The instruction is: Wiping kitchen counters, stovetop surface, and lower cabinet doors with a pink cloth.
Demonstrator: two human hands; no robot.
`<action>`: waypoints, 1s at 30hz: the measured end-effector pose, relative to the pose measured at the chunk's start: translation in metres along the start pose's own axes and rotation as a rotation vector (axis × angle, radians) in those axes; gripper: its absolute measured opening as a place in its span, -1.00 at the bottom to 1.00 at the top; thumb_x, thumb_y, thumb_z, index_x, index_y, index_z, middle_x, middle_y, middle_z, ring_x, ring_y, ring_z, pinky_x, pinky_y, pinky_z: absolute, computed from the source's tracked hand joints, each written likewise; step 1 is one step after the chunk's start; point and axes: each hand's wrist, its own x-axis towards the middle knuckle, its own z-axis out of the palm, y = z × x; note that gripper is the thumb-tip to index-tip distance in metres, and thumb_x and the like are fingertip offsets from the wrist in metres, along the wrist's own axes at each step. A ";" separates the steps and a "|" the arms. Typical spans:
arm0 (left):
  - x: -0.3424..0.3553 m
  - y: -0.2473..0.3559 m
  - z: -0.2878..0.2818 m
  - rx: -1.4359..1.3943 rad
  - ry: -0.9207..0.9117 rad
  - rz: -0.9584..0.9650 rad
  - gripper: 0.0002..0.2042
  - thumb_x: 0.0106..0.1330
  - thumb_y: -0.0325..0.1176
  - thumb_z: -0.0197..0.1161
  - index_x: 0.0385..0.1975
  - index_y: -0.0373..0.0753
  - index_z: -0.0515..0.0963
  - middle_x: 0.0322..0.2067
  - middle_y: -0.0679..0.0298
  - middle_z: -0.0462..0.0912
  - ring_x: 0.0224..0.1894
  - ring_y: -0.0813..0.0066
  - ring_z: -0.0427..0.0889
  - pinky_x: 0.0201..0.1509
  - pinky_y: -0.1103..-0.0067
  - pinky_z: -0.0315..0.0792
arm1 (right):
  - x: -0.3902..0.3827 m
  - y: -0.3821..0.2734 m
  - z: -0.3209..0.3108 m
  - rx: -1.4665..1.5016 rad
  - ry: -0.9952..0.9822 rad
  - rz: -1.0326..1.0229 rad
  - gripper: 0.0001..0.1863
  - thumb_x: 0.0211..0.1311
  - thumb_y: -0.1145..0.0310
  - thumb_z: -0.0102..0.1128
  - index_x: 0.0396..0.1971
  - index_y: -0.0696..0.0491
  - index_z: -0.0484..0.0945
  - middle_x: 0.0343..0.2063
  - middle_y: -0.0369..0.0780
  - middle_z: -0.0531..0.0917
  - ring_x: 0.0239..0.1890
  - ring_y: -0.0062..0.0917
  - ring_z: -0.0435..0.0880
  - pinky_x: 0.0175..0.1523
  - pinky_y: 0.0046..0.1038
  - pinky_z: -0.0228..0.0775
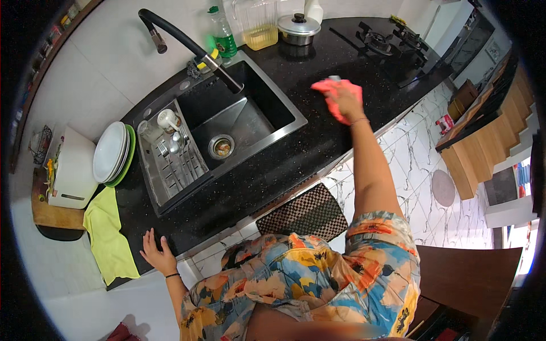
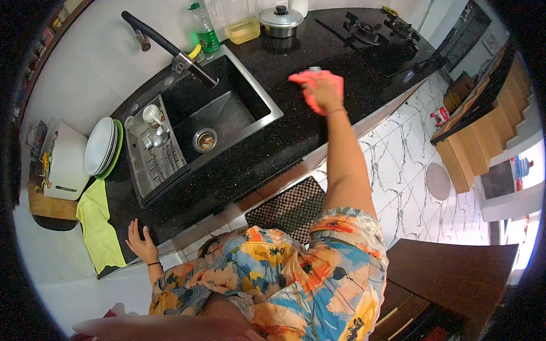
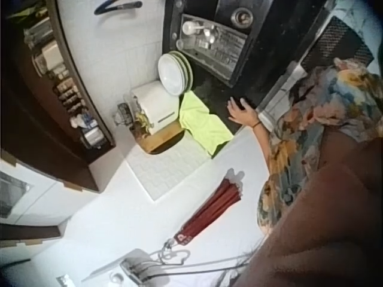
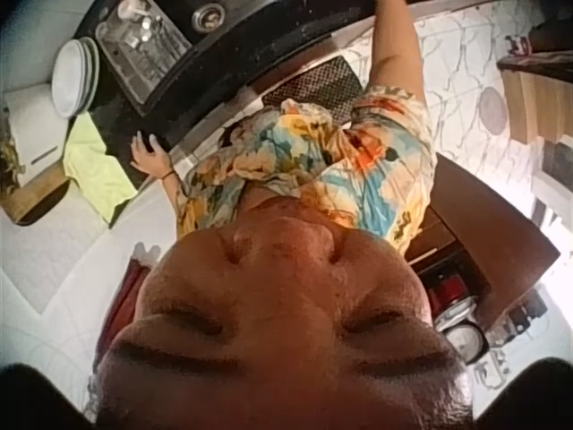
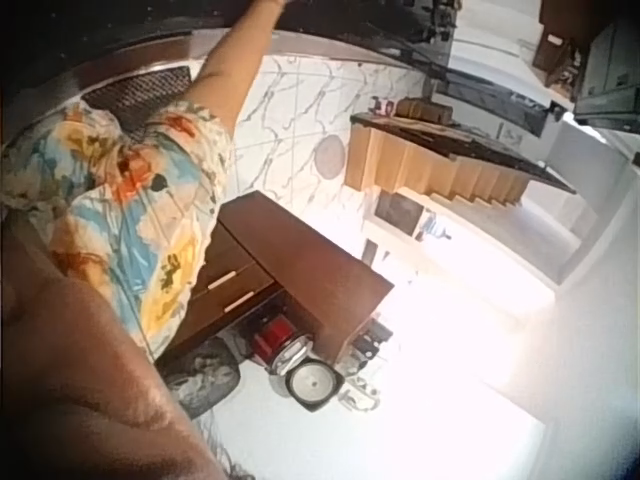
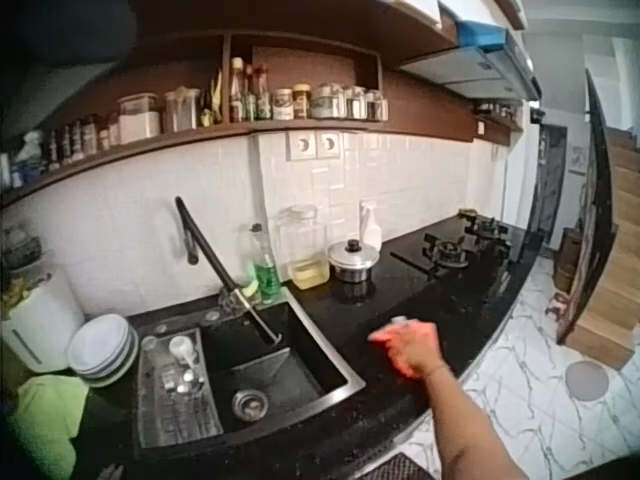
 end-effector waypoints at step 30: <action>0.007 0.002 -0.010 0.089 -0.184 0.562 -0.27 0.21 0.25 -0.11 0.31 -0.03 0.04 0.31 0.22 0.07 0.36 0.14 -0.03 0.25 -0.13 -0.30 | -0.200 -0.055 0.276 -0.242 0.937 -0.322 -0.42 0.08 0.31 0.01 0.15 0.11 0.23 0.19 0.00 0.23 0.28 -0.07 0.10 0.34 -0.17 -0.14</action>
